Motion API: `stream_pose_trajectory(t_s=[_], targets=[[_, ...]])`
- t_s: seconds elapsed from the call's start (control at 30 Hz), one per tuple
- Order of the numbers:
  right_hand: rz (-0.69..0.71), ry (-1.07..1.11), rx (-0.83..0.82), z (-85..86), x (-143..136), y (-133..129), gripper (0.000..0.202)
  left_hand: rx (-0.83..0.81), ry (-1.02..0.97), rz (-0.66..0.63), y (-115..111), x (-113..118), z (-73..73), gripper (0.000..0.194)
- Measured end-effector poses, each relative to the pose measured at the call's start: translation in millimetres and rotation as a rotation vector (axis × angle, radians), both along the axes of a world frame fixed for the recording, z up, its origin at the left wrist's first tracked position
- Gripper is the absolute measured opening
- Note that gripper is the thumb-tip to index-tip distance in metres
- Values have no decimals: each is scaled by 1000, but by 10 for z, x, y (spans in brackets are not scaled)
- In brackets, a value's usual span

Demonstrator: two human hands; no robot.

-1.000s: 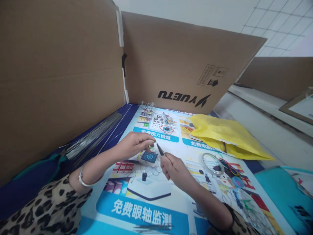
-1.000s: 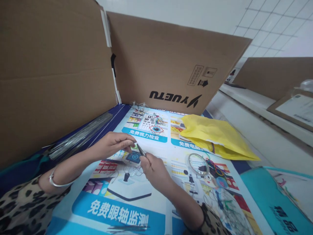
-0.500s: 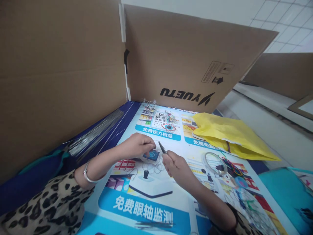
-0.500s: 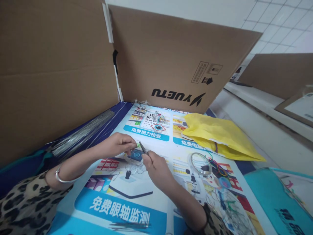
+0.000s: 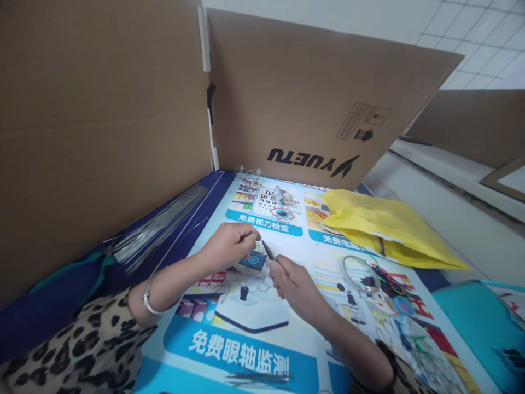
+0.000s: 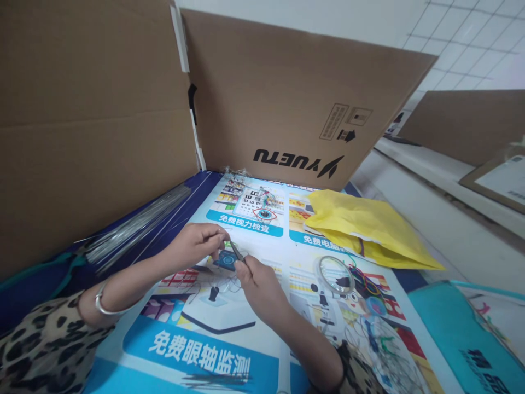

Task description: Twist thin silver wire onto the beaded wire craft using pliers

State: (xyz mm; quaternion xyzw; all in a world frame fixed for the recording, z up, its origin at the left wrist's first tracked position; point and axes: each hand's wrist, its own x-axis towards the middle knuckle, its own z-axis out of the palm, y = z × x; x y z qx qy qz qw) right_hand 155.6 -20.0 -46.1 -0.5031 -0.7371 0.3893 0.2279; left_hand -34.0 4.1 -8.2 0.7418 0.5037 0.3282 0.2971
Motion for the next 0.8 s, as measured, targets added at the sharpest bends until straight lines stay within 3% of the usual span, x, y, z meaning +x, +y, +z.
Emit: stream_pose_trajectory(t_s=[0.53,0.8], targets=[[-16,45,-36,-73,-10,7,41,85,86,-7,-19,56,-39,23],[-23,102,-83,-100,-18,3,43,183,116,49,-33,96,-103,22]])
